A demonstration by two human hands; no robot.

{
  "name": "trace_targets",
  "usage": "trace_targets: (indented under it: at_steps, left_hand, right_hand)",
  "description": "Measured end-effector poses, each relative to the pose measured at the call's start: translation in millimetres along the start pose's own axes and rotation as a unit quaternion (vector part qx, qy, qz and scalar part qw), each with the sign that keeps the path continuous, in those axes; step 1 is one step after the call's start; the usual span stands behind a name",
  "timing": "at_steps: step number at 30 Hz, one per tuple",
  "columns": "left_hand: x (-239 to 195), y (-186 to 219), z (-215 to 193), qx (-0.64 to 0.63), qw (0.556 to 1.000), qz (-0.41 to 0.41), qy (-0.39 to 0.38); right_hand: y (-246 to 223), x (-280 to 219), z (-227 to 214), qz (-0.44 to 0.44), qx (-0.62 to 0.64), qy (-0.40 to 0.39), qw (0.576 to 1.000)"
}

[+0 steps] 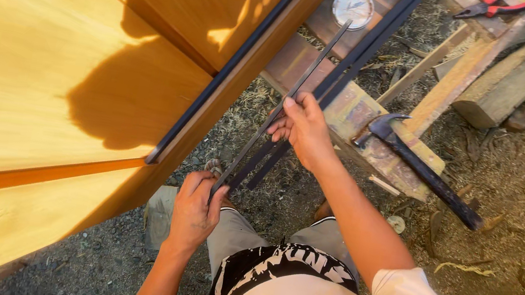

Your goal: The person installs a black metal door frame onto a wooden door using a hammer and nails. They position the frame along the door edge, insert nails, and hammer them in repeatedly to secure the frame.

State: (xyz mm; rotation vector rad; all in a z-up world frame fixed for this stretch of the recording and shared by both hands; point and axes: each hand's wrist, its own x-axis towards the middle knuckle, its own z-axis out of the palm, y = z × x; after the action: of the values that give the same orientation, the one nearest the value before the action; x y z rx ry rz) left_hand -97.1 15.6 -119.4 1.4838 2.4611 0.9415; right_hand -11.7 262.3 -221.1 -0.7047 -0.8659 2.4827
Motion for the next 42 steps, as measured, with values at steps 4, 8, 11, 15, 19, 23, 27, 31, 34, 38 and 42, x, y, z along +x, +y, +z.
trace_targets:
  at_steps: [4, 8, 11, 15, 19, 23, 27, 31, 34, 38, 42]
  left_hand:
    - [-1, -12, -10, -0.019, 0.986, -0.158, 0.051]
    - [-22, -27, -10, -0.100, 0.924, -0.361, 0.074]
    - [-34, -42, -1, -0.180, 0.917, -0.349, 0.071]
    - [-40, -56, 15, -0.251, 0.903, -0.345, 0.056]
    - [-31, -64, 30, -0.323, 0.860, -0.391, 0.053]
    - [-19, -73, 41, -0.394, 0.813, -0.423, 0.066]
    - [-11, -85, 43, -0.539, 0.717, -0.422, 0.135]
    - [0, -88, 41, -0.622, 0.642, -0.403, 0.196]
    - [8, -84, 35, -0.668, 0.591, -0.394, 0.221]
    - [14, -76, 32, -0.682, 0.574, -0.389, 0.232]
    - [13, -73, 30, -0.682, 0.569, -0.390, 0.245]
  right_hand:
    - [-5, 43, 7, -0.026, -0.007, 0.001, 1.000]
    - [-13, 70, 14, -0.066, -0.017, -0.012, 0.998]
    - [-18, 85, 23, -0.064, -0.034, -0.009, 0.997]
    - [-19, 94, 32, -0.074, -0.026, -0.013, 0.997]
    - [-22, 94, 36, -0.073, -0.037, 0.000, 0.997]
    - [-23, 90, 39, -0.083, -0.040, -0.005, 0.996]
    - [-18, 87, 39, -0.081, -0.042, 0.022, 0.996]
    - [-18, 87, 35, -0.068, -0.040, 0.061, 0.995]
    - [-16, 88, 37, -0.061, -0.036, 0.057, 0.996]
    - [-9, 87, 42, -0.030, -0.039, 0.011, 0.999]
    - [-1, 86, 54, -0.022, -0.053, -0.001, 0.998]
